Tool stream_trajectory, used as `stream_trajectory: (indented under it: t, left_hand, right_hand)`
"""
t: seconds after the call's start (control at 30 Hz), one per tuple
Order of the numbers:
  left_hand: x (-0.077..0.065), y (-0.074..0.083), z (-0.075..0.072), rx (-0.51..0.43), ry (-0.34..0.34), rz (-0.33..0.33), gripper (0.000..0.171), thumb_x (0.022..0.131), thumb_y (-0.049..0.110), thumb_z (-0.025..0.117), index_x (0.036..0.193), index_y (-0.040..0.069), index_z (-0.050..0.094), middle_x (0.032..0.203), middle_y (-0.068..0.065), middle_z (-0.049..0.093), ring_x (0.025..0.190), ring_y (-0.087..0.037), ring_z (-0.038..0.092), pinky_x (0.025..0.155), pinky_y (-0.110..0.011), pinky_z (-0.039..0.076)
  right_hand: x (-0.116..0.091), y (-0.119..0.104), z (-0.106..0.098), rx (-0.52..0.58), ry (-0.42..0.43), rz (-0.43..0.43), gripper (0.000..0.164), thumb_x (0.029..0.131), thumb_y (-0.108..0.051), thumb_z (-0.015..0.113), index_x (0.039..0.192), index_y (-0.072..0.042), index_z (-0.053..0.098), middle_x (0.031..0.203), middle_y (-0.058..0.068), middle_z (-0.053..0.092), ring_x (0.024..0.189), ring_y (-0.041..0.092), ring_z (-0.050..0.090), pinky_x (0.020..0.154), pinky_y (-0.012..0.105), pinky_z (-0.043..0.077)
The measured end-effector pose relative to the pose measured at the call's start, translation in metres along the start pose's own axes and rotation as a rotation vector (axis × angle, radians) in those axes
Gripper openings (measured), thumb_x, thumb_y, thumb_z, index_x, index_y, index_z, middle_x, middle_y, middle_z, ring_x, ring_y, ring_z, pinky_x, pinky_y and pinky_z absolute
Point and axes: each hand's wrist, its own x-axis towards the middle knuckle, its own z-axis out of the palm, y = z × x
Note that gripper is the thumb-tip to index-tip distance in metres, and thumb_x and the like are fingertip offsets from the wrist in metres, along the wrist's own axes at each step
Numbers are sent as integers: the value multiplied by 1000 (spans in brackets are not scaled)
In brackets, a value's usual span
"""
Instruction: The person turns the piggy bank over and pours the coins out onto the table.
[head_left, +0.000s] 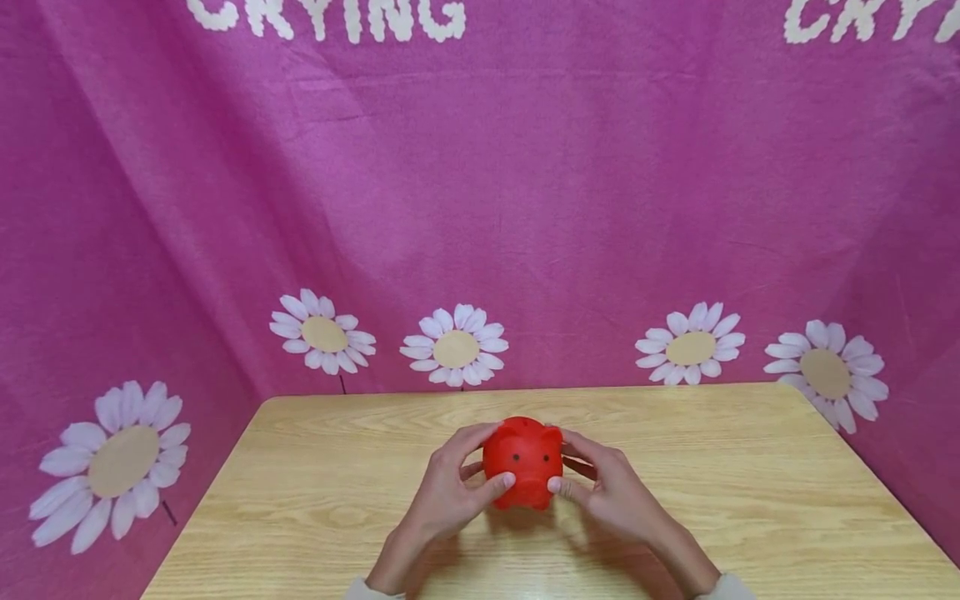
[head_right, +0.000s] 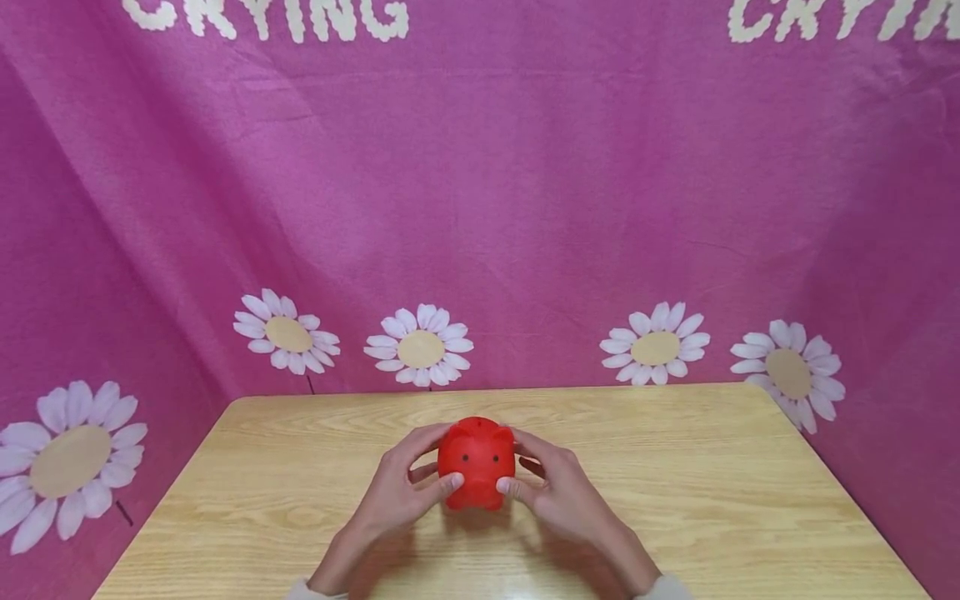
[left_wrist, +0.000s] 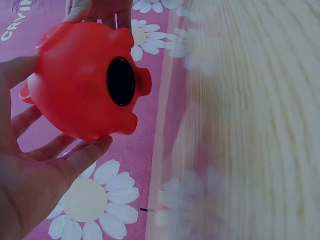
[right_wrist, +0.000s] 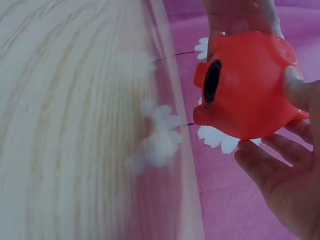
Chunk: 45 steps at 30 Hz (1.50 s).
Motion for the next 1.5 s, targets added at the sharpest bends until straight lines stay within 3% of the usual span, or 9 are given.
stream_trajectory:
  t: [0.17,0.23,0.43,0.67,1.0,1.23,1.5]
  left_hand:
    - [-2,5,0,-24,11,-25,64,92,19,85,150,20,60,147,-2,63,131,-28,64,94,-38,66]
    - [-3,7,0,-28,7,-26,68,90,18,86,152,20,58,148,-2,61,132,-29,63,93,-38,67]
    - [-4,12,-2,-3,-8,-25,85,85,18,88,159,26,50,153,-1,59,137,-31,59,91,-40,67]
    - [-5,16,-1,-38,23,-57,83,86,23,88,158,35,50,155,2,60,137,-33,59,88,-32,67]
    - [-7,16,-1,-89,54,-84,77,90,23,85,158,34,51,151,-4,63,131,-36,64,80,-33,68]
    - [-8,18,-2,-54,68,-127,74,93,32,81,159,30,49,151,-9,64,124,-36,68,78,-35,69]
    - [-1,25,-8,3,97,-155,73,93,40,79,159,29,50,147,-12,66,118,-31,71,84,-41,68]
  right_hand:
    - [1,-3,0,58,41,-11,56,97,-10,78,149,0,58,140,21,71,124,3,69,99,44,64]
    - [1,-5,1,70,44,5,55,99,-12,76,150,-1,58,142,20,69,123,-2,66,99,40,64]
    - [2,-12,1,94,45,37,52,102,-14,73,151,-3,58,145,20,67,124,10,69,99,36,64]
    - [0,-16,1,86,70,46,48,105,-15,70,150,-4,58,142,18,69,121,25,73,97,33,64]
    - [-4,-22,4,104,63,14,53,105,-13,70,154,-13,52,147,17,66,126,33,71,97,36,65]
    - [-7,-27,6,112,55,49,54,104,-17,71,154,-20,53,148,11,65,128,36,69,98,36,65]
    - [2,-30,0,66,26,45,59,104,-19,71,159,-21,50,152,14,63,131,42,67,96,40,66]
